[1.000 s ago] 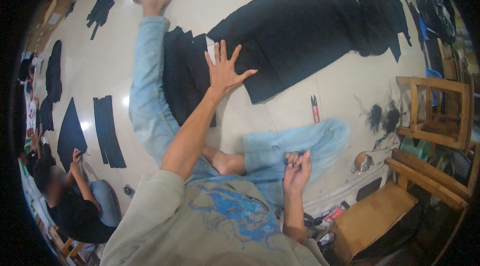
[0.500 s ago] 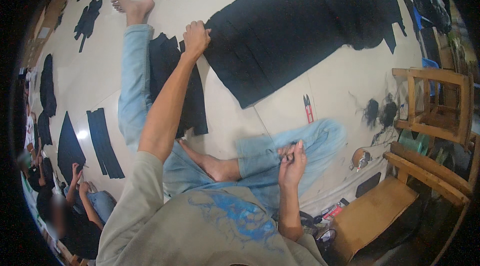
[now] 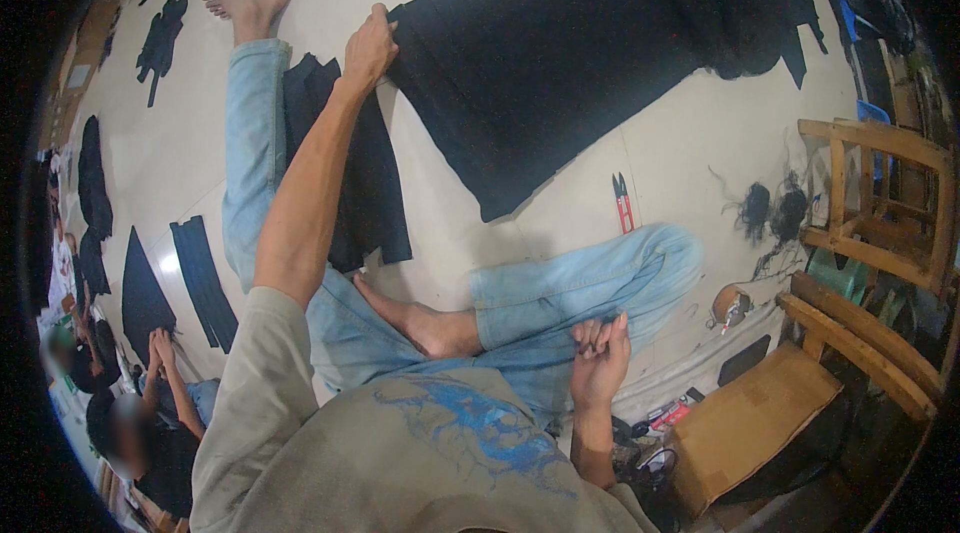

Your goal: The person sits on the floor and uses a red utility knife to cut a large piece of black fabric into strips. They repeatedly align the fabric, cut along straight lines, and remove the cut strips, placing them aside.

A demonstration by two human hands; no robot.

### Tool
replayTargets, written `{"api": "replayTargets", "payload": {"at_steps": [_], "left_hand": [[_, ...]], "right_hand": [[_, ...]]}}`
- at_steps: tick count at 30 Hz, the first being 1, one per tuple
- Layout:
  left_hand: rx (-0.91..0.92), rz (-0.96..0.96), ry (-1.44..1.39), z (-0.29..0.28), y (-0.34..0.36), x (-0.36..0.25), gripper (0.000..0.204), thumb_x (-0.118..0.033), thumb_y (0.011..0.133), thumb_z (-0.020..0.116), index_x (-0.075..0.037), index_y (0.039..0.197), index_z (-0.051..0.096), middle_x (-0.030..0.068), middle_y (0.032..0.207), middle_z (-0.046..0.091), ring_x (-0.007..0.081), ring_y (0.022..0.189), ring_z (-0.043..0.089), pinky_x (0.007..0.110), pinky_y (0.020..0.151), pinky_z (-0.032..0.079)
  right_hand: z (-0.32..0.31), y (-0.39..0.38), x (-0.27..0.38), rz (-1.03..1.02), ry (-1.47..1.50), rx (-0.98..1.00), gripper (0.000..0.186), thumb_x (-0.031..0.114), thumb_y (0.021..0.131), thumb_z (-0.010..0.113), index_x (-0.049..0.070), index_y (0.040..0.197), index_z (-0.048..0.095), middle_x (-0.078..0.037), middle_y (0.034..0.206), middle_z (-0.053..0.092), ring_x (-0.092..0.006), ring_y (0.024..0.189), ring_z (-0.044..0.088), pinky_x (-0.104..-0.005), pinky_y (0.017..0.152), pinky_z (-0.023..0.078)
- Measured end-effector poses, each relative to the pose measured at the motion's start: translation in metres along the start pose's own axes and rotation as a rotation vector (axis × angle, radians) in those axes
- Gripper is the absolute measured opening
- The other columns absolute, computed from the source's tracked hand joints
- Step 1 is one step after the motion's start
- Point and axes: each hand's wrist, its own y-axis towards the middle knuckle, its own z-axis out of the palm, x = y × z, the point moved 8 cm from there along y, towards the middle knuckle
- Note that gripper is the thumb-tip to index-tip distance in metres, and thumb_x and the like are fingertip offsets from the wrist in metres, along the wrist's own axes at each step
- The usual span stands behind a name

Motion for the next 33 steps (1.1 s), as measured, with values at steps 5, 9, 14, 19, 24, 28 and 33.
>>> {"api": "replayTargets", "payload": {"at_steps": [5, 9, 14, 19, 24, 28, 33], "left_hand": [[0.029, -0.073, -0.034, -0.004, -0.003, 0.004, 0.020, -0.008, 0.097, 0.056, 0.001, 0.106, 0.041, 0.0323, 0.092, 0.066, 0.0513, 0.091, 0.064, 0.057, 0.075, 0.048], [-0.038, -0.024, -0.040, -0.002, -0.006, 0.009, 0.020, -0.007, 0.097, 0.057, 0.001, 0.106, 0.040, 0.0329, 0.093, 0.065, 0.0514, 0.092, 0.064, 0.056, 0.075, 0.048], [-0.013, -0.034, -0.042, -0.001, -0.006, 0.007, 0.024, -0.006, 0.094, 0.060, 0.001, 0.107, 0.040, 0.0331, 0.095, 0.065, 0.0507, 0.095, 0.063, 0.055, 0.077, 0.048], [-0.027, -0.029, -0.077, -0.004, -0.009, 0.001, 0.024, -0.005, 0.093, 0.060, 0.001, 0.106, 0.040, 0.0330, 0.096, 0.065, 0.0509, 0.095, 0.063, 0.056, 0.078, 0.048], [-0.029, -0.082, -0.090, 0.000, -0.005, 0.007, 0.021, -0.005, 0.094, 0.058, 0.002, 0.105, 0.042, 0.0334, 0.098, 0.065, 0.0522, 0.095, 0.063, 0.057, 0.079, 0.047], [-0.030, -0.058, -0.091, 0.001, -0.005, 0.009, 0.019, -0.007, 0.095, 0.057, 0.003, 0.104, 0.043, 0.0342, 0.098, 0.065, 0.0525, 0.095, 0.063, 0.057, 0.079, 0.047], [-0.014, -0.091, -0.091, 0.006, -0.004, 0.009, 0.018, -0.008, 0.097, 0.056, 0.003, 0.105, 0.043, 0.0344, 0.100, 0.065, 0.0512, 0.098, 0.063, 0.057, 0.080, 0.047]], "right_hand": [[-0.006, 0.013, 0.001, 0.014, 0.087, -0.033, 0.046, 0.033, 0.109, 0.049, 0.015, 0.069, 0.037, 0.003, 0.061, 0.024, -0.0117, 0.056, 0.027, -0.0305, 0.069, 0.036], [-0.031, 0.004, 0.005, 0.021, 0.155, -0.071, 0.048, 0.032, 0.108, 0.050, 0.015, 0.067, 0.034, 0.003, 0.061, 0.023, -0.0115, 0.056, 0.025, -0.0298, 0.067, 0.034], [-0.061, -0.009, 0.022, -0.001, 0.216, -0.106, 0.049, 0.030, 0.109, 0.049, 0.014, 0.066, 0.033, 0.002, 0.060, 0.023, -0.0112, 0.055, 0.024, -0.0284, 0.064, 0.032], [-0.088, -0.026, 0.032, -0.009, 0.209, -0.180, 0.046, 0.030, 0.109, 0.049, 0.013, 0.069, 0.035, 0.002, 0.060, 0.025, -0.0112, 0.054, 0.024, -0.0277, 0.062, 0.032], [-0.130, -0.042, 0.052, -0.041, 0.158, -0.221, 0.048, 0.030, 0.108, 0.050, 0.013, 0.066, 0.033, 0.002, 0.060, 0.025, -0.0107, 0.054, 0.023, -0.0279, 0.059, 0.030], [-0.138, -0.053, 0.076, -0.105, 0.108, -0.240, 0.052, 0.029, 0.108, 0.051, 0.013, 0.063, 0.031, 0.003, 0.059, 0.024, -0.0112, 0.053, 0.022, -0.0273, 0.058, 0.029], [-0.191, -0.063, 0.089, -0.096, 0.095, -0.329, 0.043, 0.028, 0.109, 0.050, 0.013, 0.071, 0.037, 0.004, 0.059, 0.025, -0.0095, 0.051, 0.024, -0.0264, 0.056, 0.032]]}}
